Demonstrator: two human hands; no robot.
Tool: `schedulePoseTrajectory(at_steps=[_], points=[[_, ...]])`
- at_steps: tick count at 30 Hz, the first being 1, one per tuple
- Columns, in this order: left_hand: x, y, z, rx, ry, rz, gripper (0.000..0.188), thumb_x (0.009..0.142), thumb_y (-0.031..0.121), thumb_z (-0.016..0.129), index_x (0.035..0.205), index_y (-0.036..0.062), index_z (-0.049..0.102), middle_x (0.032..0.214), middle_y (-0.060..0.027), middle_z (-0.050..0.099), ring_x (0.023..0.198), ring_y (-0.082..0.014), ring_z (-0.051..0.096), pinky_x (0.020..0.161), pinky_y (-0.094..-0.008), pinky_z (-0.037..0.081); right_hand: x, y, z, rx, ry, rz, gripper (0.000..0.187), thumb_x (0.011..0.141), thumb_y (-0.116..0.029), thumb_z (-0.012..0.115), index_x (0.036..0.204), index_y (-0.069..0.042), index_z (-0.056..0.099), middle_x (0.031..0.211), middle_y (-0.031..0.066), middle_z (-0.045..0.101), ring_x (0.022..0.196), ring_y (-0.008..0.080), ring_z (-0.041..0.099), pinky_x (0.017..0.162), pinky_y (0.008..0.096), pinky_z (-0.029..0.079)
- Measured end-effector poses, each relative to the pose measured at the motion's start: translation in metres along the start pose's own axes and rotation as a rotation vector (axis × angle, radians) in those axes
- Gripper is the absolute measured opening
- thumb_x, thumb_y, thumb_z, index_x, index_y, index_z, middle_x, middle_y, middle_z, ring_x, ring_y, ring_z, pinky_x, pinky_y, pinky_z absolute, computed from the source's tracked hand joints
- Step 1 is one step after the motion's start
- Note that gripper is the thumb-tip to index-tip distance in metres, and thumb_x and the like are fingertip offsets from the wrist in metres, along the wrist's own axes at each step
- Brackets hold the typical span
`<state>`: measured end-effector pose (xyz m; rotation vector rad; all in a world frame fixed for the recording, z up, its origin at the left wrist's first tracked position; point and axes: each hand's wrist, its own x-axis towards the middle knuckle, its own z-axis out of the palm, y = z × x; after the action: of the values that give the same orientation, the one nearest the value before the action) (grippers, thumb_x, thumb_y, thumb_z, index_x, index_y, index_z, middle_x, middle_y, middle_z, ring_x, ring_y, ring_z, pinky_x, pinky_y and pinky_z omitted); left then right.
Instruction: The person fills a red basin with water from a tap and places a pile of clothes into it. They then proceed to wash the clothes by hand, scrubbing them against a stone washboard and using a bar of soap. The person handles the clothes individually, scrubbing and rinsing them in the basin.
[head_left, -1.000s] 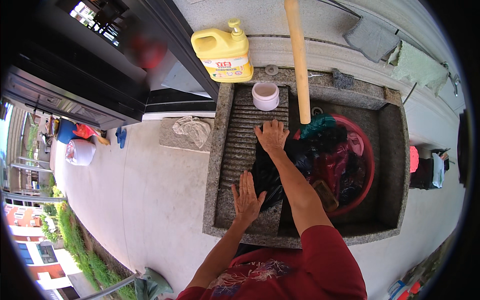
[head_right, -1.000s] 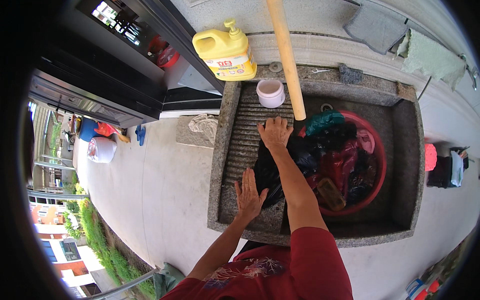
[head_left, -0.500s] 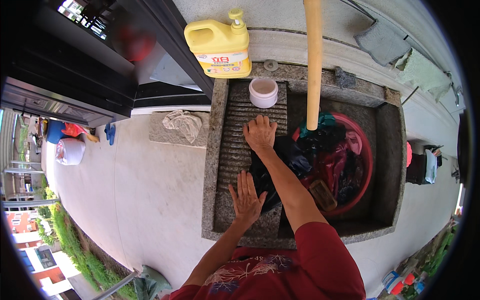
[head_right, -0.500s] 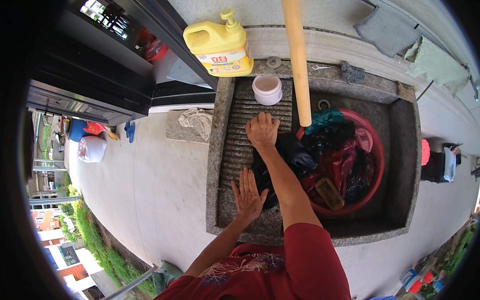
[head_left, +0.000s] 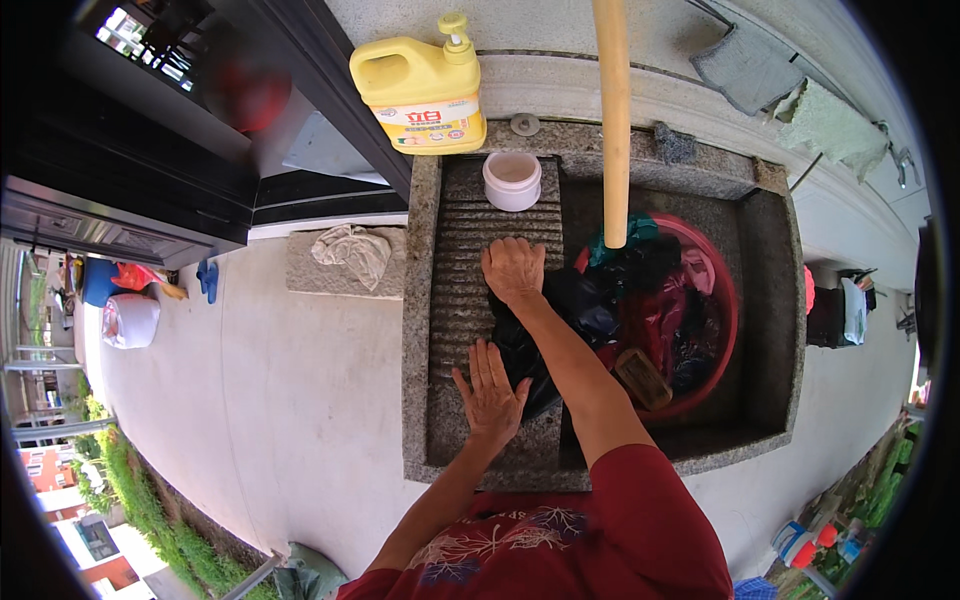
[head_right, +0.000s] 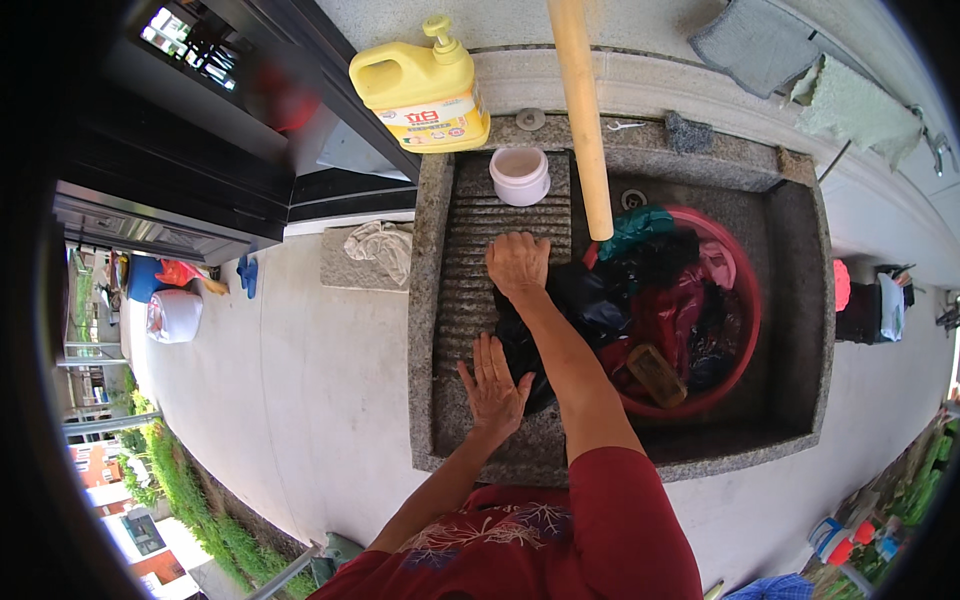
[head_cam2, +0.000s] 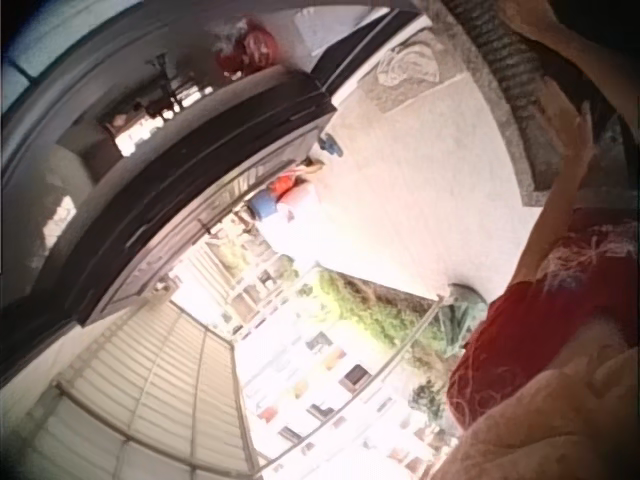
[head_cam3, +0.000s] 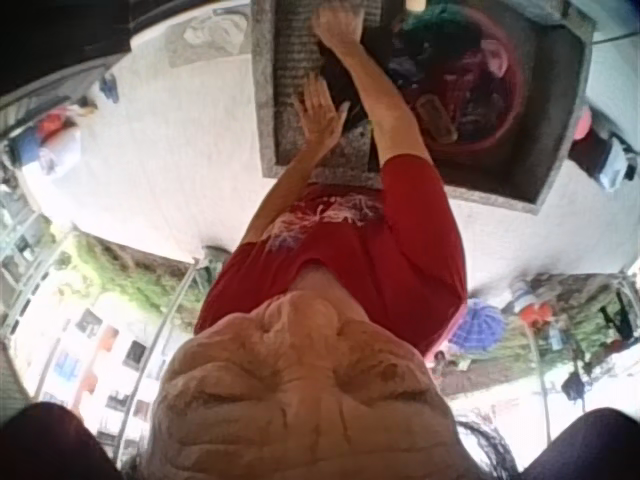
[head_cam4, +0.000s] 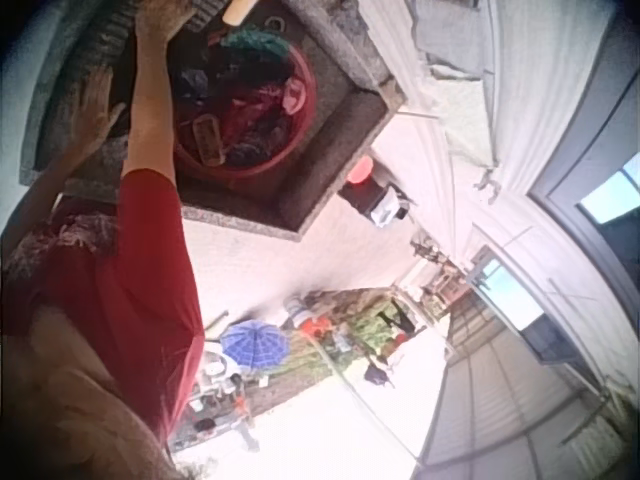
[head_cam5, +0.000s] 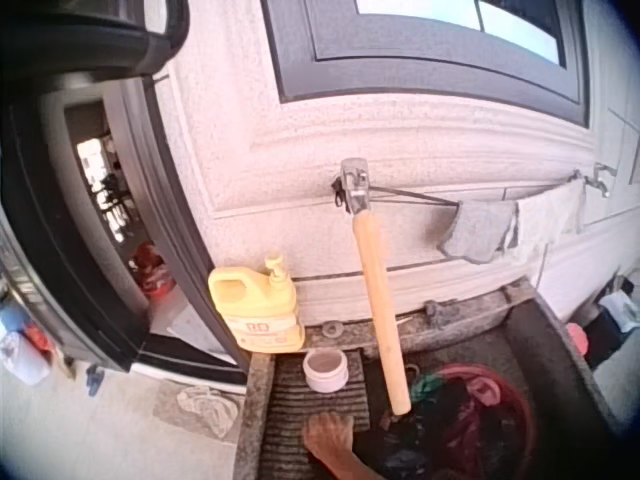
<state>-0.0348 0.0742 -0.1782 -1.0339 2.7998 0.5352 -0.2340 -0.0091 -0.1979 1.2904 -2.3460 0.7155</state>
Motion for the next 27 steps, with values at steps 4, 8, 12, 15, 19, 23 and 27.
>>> schedulePoseTrajectory(at_steps=[4, 8, 12, 15, 19, 23, 27], points=[[0.000, -0.006, 0.003, -0.023, -0.016, -0.007, 0.082, 0.095, 0.054, 0.035, 0.148, 0.0041, -0.003, 0.155, -0.0165, 0.001, 0.144, -0.0303, -0.002, 0.111, -0.0587, 0.000, -0.012, -0.014, -0.015, 0.082, -0.094, 0.049, 0.033, 0.083, -0.030, 0.065, 0.063, -0.007, 0.053, 0.055, 0.0045, 0.045, 0.047, 0.0214, 0.049, 0.042, 0.0353, 0.038], [0.000, -0.011, -0.005, 0.140, -0.221, -0.057, 0.083, 0.095, 0.056, 0.033, 0.148, 0.0032, -0.002, 0.155, -0.0183, -0.002, 0.143, -0.0323, -0.007, 0.110, -0.0604, -0.003, -0.081, -0.044, -0.097, 0.466, -0.216, -0.195, 0.037, 0.084, -0.025, 0.064, 0.060, -0.009, 0.041, 0.048, 0.0043, 0.035, 0.039, 0.0190, 0.037, 0.039, 0.0338, 0.034], [-0.002, -0.010, -0.008, 0.107, -0.080, -0.011, 0.081, 0.095, 0.053, 0.037, 0.148, 0.0012, 0.002, 0.154, -0.0191, 0.002, 0.144, -0.0330, -0.003, 0.110, -0.0608, -0.001, -0.081, -0.031, -0.073, 0.440, -0.256, -0.260, 0.027, 0.081, -0.021, 0.064, 0.062, -0.007, 0.052, 0.052, 0.0070, 0.052, 0.041, 0.0205, 0.049, 0.041, 0.0332, 0.042], [0.000, 0.002, -0.003, -0.003, -0.016, 0.012, 0.079, 0.095, 0.051, 0.038, 0.147, 0.0007, 0.006, 0.154, -0.0187, 0.007, 0.143, -0.0327, 0.005, 0.109, -0.0618, 0.005, -0.034, -0.002, -0.015, 0.287, -0.195, 0.116, 0.026, 0.082, -0.021, 0.063, 0.063, -0.006, 0.052, 0.052, 0.0071, 0.052, 0.041, 0.0234, 0.050, 0.041, 0.0355, 0.043], [0.002, -0.003, 0.000, -0.023, 0.035, 0.027, 0.080, 0.095, 0.050, 0.040, 0.147, 0.0008, 0.005, 0.154, -0.0184, 0.008, 0.143, -0.0328, 0.005, 0.109, -0.0618, 0.005, -0.016, 0.000, -0.008, 0.205, 0.013, 0.041, 0.031, 0.083, -0.026, 0.064, 0.064, -0.006, 0.050, 0.056, 0.0089, 0.050, 0.046, 0.0251, 0.053, 0.041, 0.0377, 0.044], [-0.002, -0.015, -0.006, 0.124, -0.078, -0.007, 0.081, 0.094, 0.050, 0.041, 0.148, 0.0020, 0.005, 0.154, -0.0168, 0.004, 0.144, -0.0318, 0.001, 0.109, -0.0612, 0.002, -0.072, -0.036, -0.083, 0.508, -0.169, -0.070, 0.033, 0.086, -0.030, 0.062, 0.065, -0.008, 0.047, 0.054, 0.0070, 0.045, 0.043, 0.0239, 0.047, 0.041, 0.0357, 0.041], [-0.004, -0.013, -0.002, 0.139, -0.048, 0.008, 0.080, 0.093, 0.051, 0.042, 0.149, 0.0042, 0.008, 0.155, -0.0145, 0.000, 0.144, -0.0305, -0.004, 0.110, -0.0599, -0.001, -0.111, -0.033, -0.102, 0.508, -0.243, -0.197, 0.030, 0.083, -0.021, 0.061, 0.059, -0.009, 0.046, 0.050, 0.0059, 0.043, 0.042, 0.0204, 0.047, 0.042, 0.0330, 0.041]])
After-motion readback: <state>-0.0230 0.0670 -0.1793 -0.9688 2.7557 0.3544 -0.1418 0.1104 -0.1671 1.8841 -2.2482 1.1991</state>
